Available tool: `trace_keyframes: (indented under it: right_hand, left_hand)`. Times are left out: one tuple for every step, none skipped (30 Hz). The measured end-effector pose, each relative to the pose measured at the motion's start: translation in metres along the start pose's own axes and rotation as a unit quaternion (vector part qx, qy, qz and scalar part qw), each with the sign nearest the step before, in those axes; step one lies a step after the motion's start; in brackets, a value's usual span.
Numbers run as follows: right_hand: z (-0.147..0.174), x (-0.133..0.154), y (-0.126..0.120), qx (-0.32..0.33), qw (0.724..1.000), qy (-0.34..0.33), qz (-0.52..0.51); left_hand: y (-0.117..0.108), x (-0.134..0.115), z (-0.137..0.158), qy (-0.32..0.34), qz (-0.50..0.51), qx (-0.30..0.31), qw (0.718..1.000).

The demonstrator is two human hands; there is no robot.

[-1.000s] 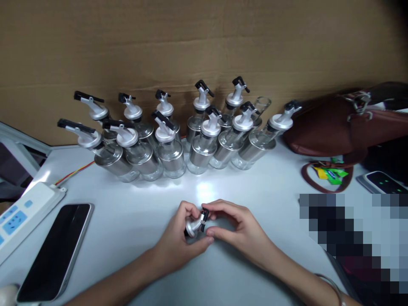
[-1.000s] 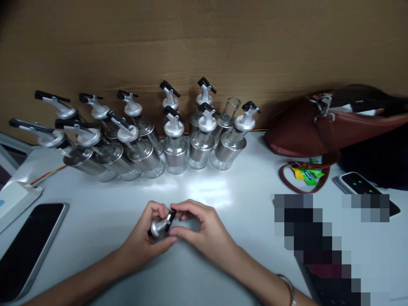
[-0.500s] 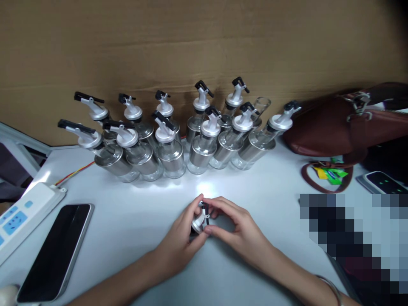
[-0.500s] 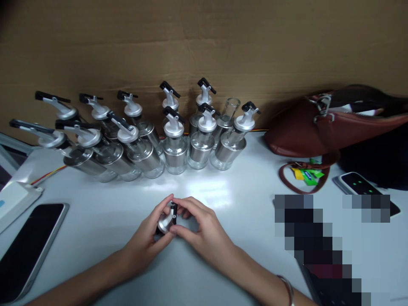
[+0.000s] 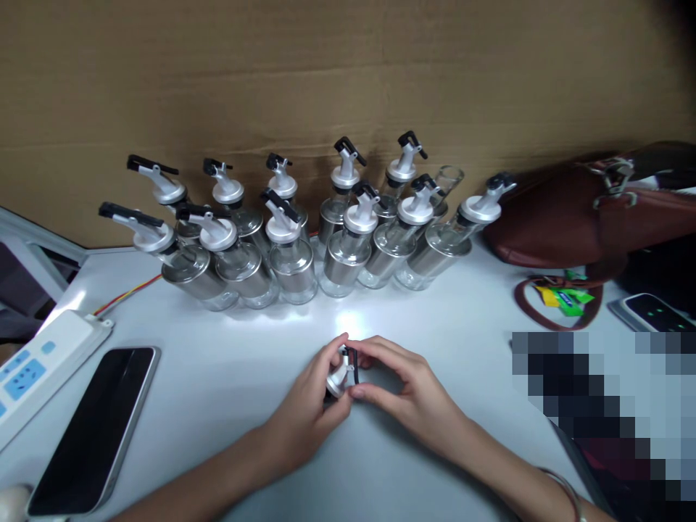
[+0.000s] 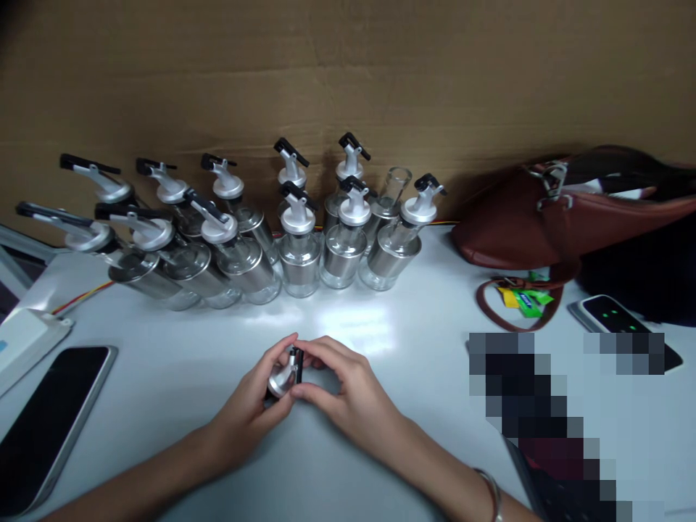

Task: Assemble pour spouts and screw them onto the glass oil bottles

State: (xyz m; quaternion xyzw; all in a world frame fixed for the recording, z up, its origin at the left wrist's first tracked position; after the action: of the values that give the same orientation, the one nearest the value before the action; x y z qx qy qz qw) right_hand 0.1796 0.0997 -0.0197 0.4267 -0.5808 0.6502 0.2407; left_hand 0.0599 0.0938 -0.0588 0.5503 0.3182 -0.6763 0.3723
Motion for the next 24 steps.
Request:
trace_keyframes:
  right_hand:
    - [0.0, 0.0, 0.0, 0.002, 1.0, -0.001, -0.002]
    - [0.0, 0.0, 0.001, 0.004, 1.0, -0.003, -0.005]
    - [0.0, 0.0, 0.001, 0.007, 1.0, -0.005, -0.009]
    - [0.001, 0.0, 0.002, 0.01, 1.0, -0.006, -0.012]
    - [0.001, 0.0, 0.002, 0.013, 1.0, -0.008, -0.014]
    - [0.001, 0.0, 0.003, 0.015, 1.0, -0.01, -0.016]
    - [0.0, 0.0, 0.003, 0.017, 1.0, -0.01, -0.019]
    - [0.0, 0.001, 0.002, 0.018, 1.0, -0.009, -0.022]
    - [0.0, 0.001, 0.002, 0.019, 0.999, -0.008, -0.027]
    - [-0.001, 0.001, 0.002, 0.019, 0.999, -0.006, -0.033]
    - [-0.001, 0.001, 0.002, 0.021, 0.999, -0.004, -0.04]
    - [-0.002, 0.001, 0.002, 0.024, 0.999, -0.002, -0.048]
    - [-0.002, 0.001, 0.002, 0.028, 0.998, -0.001, -0.057]
    - [-0.003, 0.001, 0.002, 0.031, 0.997, -0.001, -0.067]
    - [-0.003, 0.001, 0.002, 0.034, 0.996, 0.0, -0.077]
    - [-0.003, 0.001, 0.002, 0.036, 0.996, 0.003, -0.087]
    - [-0.004, 0.0, 0.002, 0.035, 0.995, 0.006, -0.097]
    - [-0.004, -0.002, 0.002, 0.034, 0.994, 0.01, -0.106]
    - [-0.004, -0.003, 0.002, 0.032, 0.993, 0.014, -0.113]
    - [-0.004, -0.005, 0.002, 0.03, 0.992, 0.018, -0.117]
    - [-0.004, -0.006, 0.002, 0.027, 0.992, 0.022, -0.121]
    - [-0.004, -0.007, 0.003, 0.025, 0.992, 0.025, -0.124]
    - [-0.004, -0.009, 0.003, 0.022, 0.991, 0.03, -0.127]
    - [-0.004, -0.01, 0.003, 0.019, 0.991, 0.035, -0.13]
  left_hand:
    - [0.0, 0.001, 0.0, -0.003, 0.003, 0.0, 1.0]
    - [0.0, 0.002, 0.0, -0.005, 0.006, 0.0, 1.0]
    - [0.0, 0.002, 0.0, -0.006, 0.007, 0.0, 1.0]
    - [0.0, 0.001, 0.0, -0.006, 0.008, -0.002, 1.0]
    - [-0.001, 0.0, 0.0, -0.007, 0.008, -0.005, 1.0]
    - [-0.001, 0.0, 0.0, -0.007, 0.008, -0.007, 1.0]
    - [-0.001, -0.001, 0.0, -0.008, 0.007, -0.009, 1.0]
    - [-0.001, -0.002, 0.0, -0.01, 0.006, -0.012, 1.0]
    - [-0.001, -0.002, 0.0, -0.011, 0.004, -0.016, 1.0]
    - [-0.002, -0.002, 0.0, -0.011, 0.003, -0.021, 1.0]
    - [-0.002, -0.003, 0.0, -0.011, 0.001, -0.027, 1.0]
    - [-0.003, -0.003, 0.0, -0.01, -0.001, -0.032, 0.999]
    - [-0.003, -0.003, 0.0, -0.01, -0.002, -0.034, 0.999]
    - [-0.003, -0.002, 0.0, -0.01, -0.004, -0.033, 0.999]
    - [-0.003, -0.002, 0.0, -0.011, -0.005, -0.031, 0.999]
    - [-0.003, -0.002, 0.0, -0.01, -0.008, -0.027, 1.0]
    - [-0.002, -0.002, 0.0, -0.009, -0.01, -0.022, 1.0]
    - [-0.002, -0.003, 0.0, -0.006, -0.012, -0.018, 1.0]
    - [-0.002, -0.003, 0.0, -0.002, -0.015, -0.014, 1.0]
    - [-0.002, -0.004, 0.0, 0.001, -0.019, -0.012, 1.0]
    - [-0.002, -0.004, 0.0, 0.005, -0.023, -0.011, 1.0]
    - [-0.001, -0.005, 0.0, 0.007, -0.027, -0.009, 1.0]
    - [-0.001, -0.005, 0.0, 0.01, -0.031, -0.007, 0.999]
    - [-0.001, -0.006, 0.0, 0.012, -0.035, -0.005, 0.999]
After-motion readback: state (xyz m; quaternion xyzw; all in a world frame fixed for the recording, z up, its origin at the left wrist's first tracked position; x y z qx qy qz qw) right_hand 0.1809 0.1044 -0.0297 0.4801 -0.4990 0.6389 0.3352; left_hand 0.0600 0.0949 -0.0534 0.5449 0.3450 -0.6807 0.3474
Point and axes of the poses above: each hand's wrist, its own z-axis away from the middle knuckle, its own y-axis out of the palm, x = y × z, the point moved 8 cm from there along -z, towards the middle knuckle, and after that the axes turned 12 degrees about z, right-handed, at the moved point
